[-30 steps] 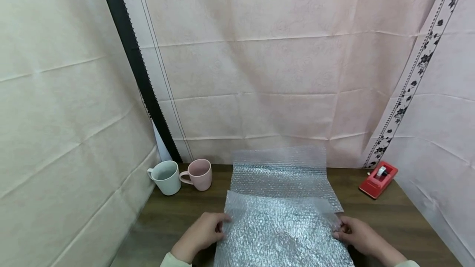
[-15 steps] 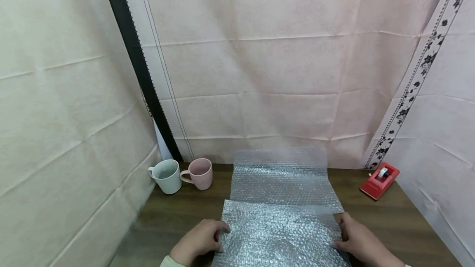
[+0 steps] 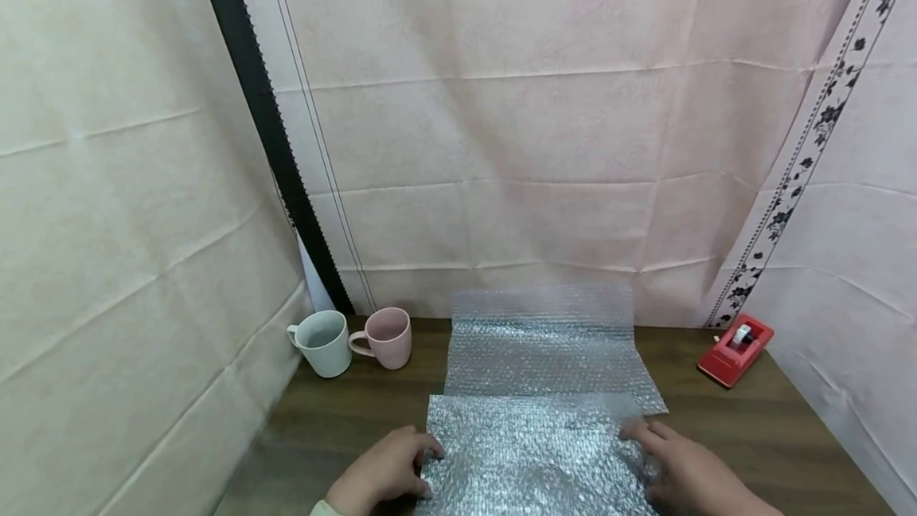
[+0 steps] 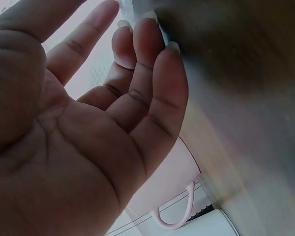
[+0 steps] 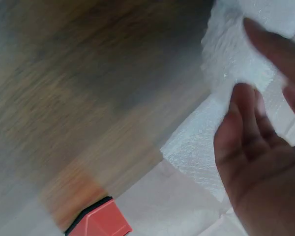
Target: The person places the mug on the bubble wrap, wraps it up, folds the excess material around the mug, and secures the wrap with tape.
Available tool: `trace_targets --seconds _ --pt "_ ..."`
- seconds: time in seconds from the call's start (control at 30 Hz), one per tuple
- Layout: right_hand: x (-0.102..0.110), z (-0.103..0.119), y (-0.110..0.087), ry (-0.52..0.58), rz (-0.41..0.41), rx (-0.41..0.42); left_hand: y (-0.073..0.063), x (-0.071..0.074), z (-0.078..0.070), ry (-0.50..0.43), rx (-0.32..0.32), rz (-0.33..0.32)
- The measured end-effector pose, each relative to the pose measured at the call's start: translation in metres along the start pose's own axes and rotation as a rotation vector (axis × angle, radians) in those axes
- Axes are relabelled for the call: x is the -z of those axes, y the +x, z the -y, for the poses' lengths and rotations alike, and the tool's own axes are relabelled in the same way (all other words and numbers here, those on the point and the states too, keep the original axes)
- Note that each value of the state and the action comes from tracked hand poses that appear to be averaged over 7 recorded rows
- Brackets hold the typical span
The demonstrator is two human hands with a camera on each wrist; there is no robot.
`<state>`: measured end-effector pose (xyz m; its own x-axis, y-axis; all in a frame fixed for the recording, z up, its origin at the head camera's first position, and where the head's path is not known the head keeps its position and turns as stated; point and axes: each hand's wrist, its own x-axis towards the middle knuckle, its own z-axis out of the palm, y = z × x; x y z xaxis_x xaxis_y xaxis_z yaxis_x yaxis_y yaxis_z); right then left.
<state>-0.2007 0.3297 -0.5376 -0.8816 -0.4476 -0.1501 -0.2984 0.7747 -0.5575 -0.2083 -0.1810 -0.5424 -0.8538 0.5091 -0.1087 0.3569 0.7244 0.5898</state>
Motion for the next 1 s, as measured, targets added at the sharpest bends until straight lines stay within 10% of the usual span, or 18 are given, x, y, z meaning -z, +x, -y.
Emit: trace_targets --seconds 0.3,0.47,0.73,1.0 --pt "-0.008 -0.014 0.005 0.021 0.137 0.104 0.001 0.012 0.0 -0.047 -0.013 0.031" --pt "-0.006 -0.007 0.005 0.032 0.131 0.067 0.013 0.037 -0.003 0.082 -0.093 -0.159" --pt "-0.006 -0.011 -0.001 0.031 0.136 0.12 0.046 0.086 -0.013 0.249 0.12 -0.533" --pt "-0.011 -0.008 0.003 0.053 0.157 0.054 0.077 0.108 0.013 0.206 0.239 -0.538"
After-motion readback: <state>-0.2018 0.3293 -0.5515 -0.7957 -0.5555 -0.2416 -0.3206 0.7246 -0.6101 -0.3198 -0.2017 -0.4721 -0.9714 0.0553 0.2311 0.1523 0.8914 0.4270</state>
